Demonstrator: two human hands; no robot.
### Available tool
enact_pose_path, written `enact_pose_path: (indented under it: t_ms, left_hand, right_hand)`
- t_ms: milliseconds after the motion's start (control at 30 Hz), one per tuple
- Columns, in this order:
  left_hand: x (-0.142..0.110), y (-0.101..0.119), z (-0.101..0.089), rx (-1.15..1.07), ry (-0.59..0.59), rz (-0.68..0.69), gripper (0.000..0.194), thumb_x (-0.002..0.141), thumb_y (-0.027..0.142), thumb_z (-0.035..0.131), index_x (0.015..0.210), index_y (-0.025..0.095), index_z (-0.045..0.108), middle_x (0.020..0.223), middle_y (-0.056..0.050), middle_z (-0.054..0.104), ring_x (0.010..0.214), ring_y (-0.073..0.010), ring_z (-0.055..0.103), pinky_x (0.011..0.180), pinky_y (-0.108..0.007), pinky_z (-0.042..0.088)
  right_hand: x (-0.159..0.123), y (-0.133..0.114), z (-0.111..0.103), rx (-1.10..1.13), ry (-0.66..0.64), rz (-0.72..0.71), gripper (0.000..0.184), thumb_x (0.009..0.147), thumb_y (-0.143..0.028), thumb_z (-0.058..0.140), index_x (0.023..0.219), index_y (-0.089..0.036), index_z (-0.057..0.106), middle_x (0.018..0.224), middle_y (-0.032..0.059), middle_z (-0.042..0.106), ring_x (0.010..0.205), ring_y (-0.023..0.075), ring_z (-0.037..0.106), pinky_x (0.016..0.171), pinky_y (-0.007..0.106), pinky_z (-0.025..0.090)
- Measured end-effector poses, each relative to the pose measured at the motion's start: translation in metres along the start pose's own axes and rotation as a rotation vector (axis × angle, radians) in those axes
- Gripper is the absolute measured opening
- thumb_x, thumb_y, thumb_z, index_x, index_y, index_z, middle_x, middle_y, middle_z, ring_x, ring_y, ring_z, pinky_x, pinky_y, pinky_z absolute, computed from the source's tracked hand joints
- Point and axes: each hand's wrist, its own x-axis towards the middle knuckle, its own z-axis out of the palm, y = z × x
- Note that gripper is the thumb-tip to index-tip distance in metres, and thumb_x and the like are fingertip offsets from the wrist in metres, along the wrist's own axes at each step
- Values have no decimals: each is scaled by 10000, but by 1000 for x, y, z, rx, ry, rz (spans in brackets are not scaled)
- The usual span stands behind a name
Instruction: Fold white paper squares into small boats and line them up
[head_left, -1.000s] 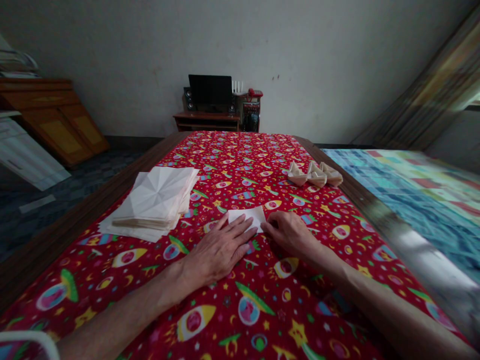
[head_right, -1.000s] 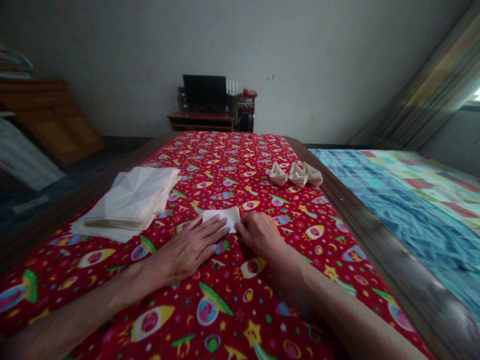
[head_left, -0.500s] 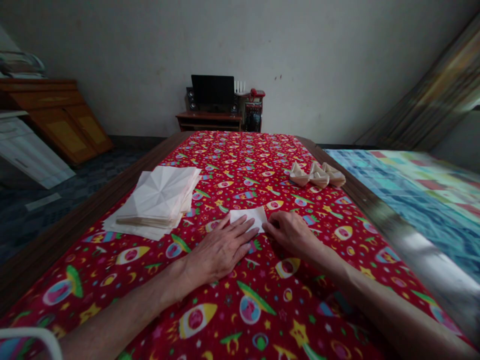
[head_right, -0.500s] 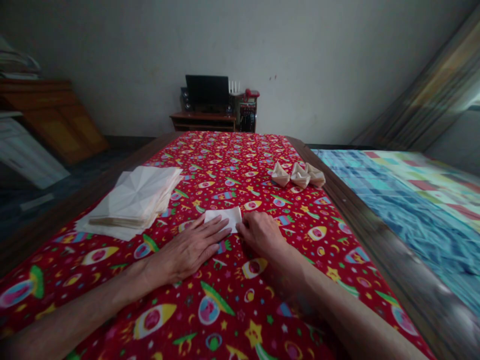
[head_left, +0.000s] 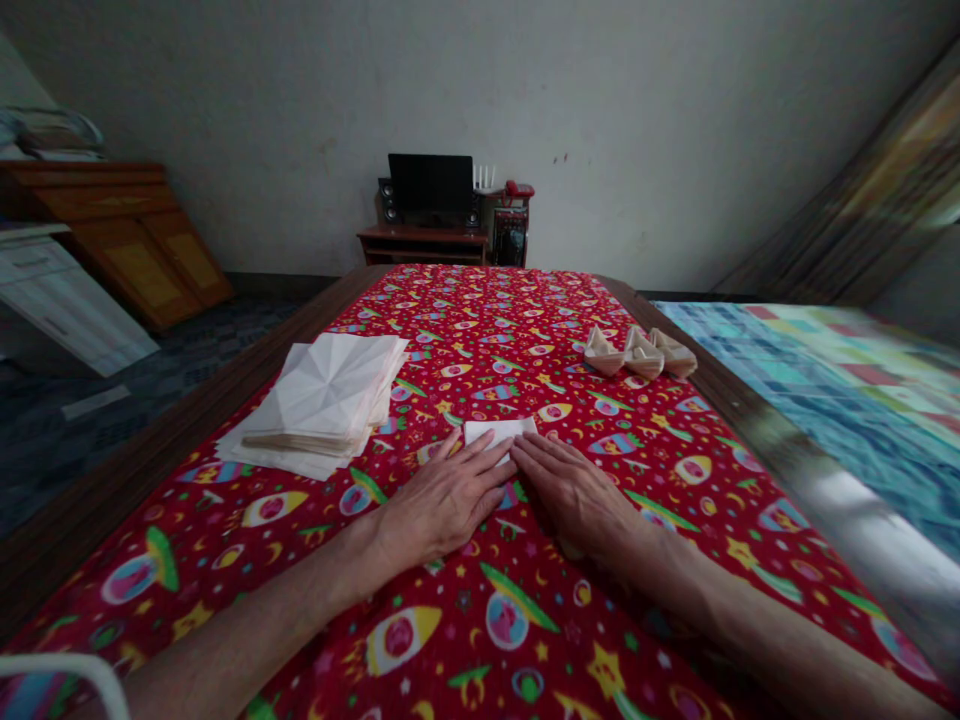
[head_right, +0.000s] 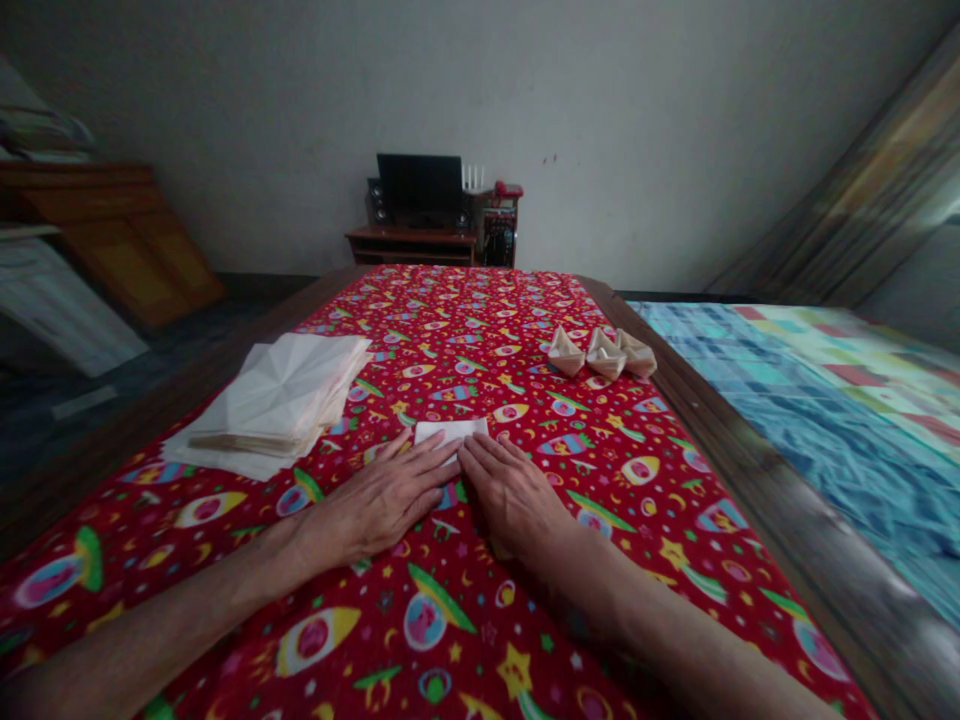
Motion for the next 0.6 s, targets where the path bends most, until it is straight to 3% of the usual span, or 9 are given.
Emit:
enact_pose_path:
  t_ms: [100, 200, 500, 600]
  left_hand:
    - [-5, -5, -2, 39, -15, -22, 422, 970, 333, 344, 1393, 328, 352, 1481, -23, 340, 1375, -253, 278, 1107, -519, 221]
    - [-12, -9, -4, 66, -34, -35, 409, 976, 357, 326, 1384, 369, 355, 1487, -20, 329, 1378, -254, 270, 1097, -517, 231]
    - [-2, -16, -3, 110, -16, -71, 418, 972, 408, 310, 1387, 373, 351, 1475, -55, 348, 1367, -298, 281, 1060, -565, 262]
    - [1, -20, -2, 105, 5, -62, 415, 974, 401, 312, 1384, 358, 361, 1484, -59, 331, 1372, -277, 277, 1078, -549, 243]
  right_hand:
    - [-12, 4, 0, 21, -61, 13, 523, 949, -281, 385, 1430, -89, 312, 1458, 152, 345, 1359, 237, 292, 1106, 431, 302]
    - [-21, 7, -2, 39, -83, 34, 574, 961, -391, 357, 1460, -126, 250, 1488, 130, 279, 1382, 230, 224, 1114, 422, 294]
    - [7, 26, 11, -36, -45, 42, 512, 977, -358, 305, 1371, -44, 395, 1436, 209, 355, 1362, 255, 275, 1112, 451, 275]
    - [12, 30, 11, -39, -50, 48, 498, 979, -342, 296, 1372, -51, 389, 1428, 212, 368, 1357, 246, 292, 1115, 473, 257]
